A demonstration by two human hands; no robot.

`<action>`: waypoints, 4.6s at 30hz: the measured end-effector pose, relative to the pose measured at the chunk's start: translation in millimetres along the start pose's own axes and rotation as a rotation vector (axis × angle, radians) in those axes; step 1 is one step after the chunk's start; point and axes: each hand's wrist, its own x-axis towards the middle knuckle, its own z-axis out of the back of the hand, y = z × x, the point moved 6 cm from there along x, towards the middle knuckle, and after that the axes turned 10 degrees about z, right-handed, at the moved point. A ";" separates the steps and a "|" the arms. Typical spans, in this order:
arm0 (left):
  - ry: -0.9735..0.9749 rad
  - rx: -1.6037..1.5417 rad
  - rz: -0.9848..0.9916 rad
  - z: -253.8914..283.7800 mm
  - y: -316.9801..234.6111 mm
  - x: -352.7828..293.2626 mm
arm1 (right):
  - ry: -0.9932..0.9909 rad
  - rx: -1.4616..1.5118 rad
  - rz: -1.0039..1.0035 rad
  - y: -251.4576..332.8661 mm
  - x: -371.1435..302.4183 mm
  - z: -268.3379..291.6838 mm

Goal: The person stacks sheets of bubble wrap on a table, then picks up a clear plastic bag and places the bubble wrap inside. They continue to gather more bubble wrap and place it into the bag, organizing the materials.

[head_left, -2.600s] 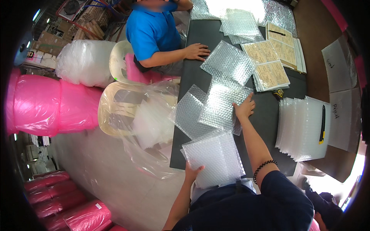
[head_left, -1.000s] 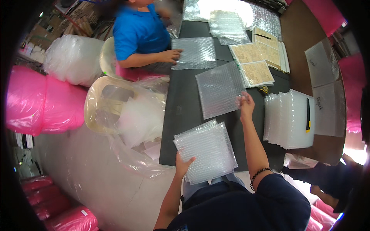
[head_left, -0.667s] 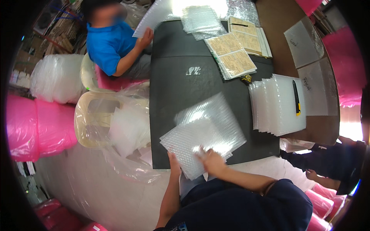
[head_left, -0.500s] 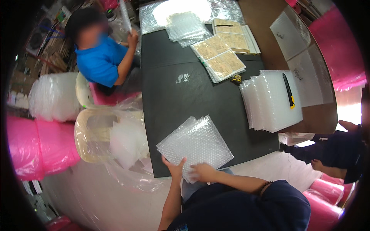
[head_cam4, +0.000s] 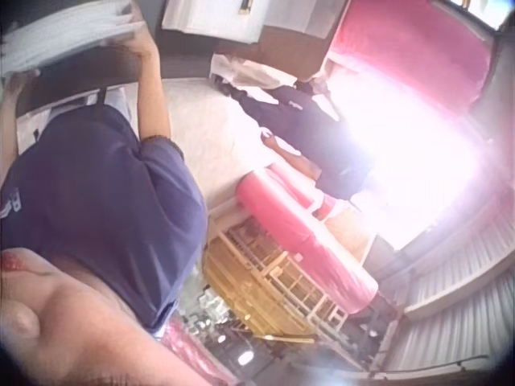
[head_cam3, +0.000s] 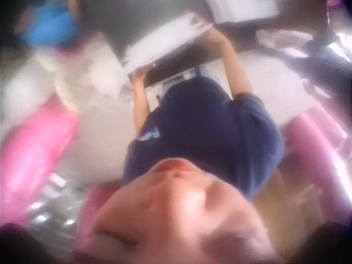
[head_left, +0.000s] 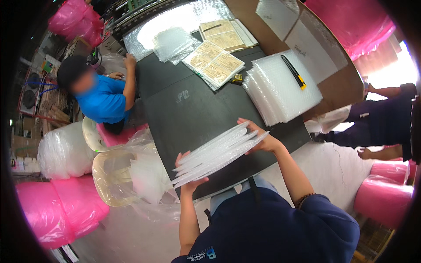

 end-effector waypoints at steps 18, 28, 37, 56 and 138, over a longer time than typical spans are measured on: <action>0.191 0.065 0.127 -34.0 91.5 53.5 | -0.181 -1.273 0.245 32.7 -55.5 -75.3; 0.192 0.129 -0.006 -32.9 87.0 54.0 | -0.154 -1.289 0.168 26.8 -58.0 -83.8; 0.202 0.344 -0.180 -35.1 94.1 59.5 | -0.181 -1.312 0.185 18.3 -59.3 -81.1; 0.003 0.578 -0.312 -22.9 84.4 56.3 | -0.167 -1.443 0.127 28.5 -55.4 -91.9; 0.170 -0.055 0.038 -24.9 107.4 63.8 | -0.129 -1.612 0.225 43.7 -12.0 -88.8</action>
